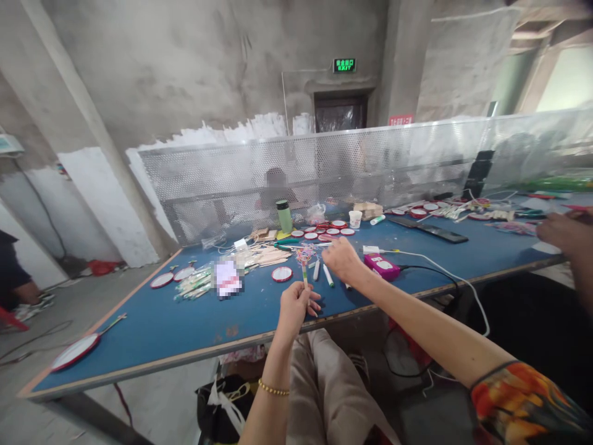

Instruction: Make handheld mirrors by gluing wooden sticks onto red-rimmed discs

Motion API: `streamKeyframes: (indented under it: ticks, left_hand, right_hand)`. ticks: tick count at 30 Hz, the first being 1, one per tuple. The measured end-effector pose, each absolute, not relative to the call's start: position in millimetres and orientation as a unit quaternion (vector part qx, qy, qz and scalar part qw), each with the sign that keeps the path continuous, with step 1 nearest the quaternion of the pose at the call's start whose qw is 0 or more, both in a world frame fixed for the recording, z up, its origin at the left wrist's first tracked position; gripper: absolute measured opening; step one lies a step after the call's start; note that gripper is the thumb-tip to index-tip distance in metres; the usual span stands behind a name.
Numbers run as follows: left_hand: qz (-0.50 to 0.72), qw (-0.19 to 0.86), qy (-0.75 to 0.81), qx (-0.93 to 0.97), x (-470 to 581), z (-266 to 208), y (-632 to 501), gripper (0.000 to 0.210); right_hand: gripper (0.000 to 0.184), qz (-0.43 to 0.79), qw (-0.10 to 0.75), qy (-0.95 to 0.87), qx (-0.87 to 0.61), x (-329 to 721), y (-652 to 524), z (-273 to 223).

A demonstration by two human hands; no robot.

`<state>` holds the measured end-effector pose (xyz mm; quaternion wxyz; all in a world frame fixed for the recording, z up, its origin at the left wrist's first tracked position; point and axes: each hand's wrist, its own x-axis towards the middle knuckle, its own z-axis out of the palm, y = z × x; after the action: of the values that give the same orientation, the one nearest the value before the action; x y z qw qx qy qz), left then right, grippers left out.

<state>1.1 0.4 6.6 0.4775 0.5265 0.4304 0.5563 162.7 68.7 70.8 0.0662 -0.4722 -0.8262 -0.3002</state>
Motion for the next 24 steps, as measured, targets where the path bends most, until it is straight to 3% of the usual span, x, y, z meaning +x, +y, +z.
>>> streamKeyframes:
  ticks: [7,24]
  left_hand:
    - [0.548,0.472,0.437,0.534,0,9,-1,0.027]
    - [0.553,0.486,0.428,0.524,-1,8,0,0.035]
  right_hand:
    - [0.023,-0.321,0.095,-0.798,-0.502,205,64,121]
    - [0.03,-0.176,0.026,-0.794,-0.582,177,134,93]
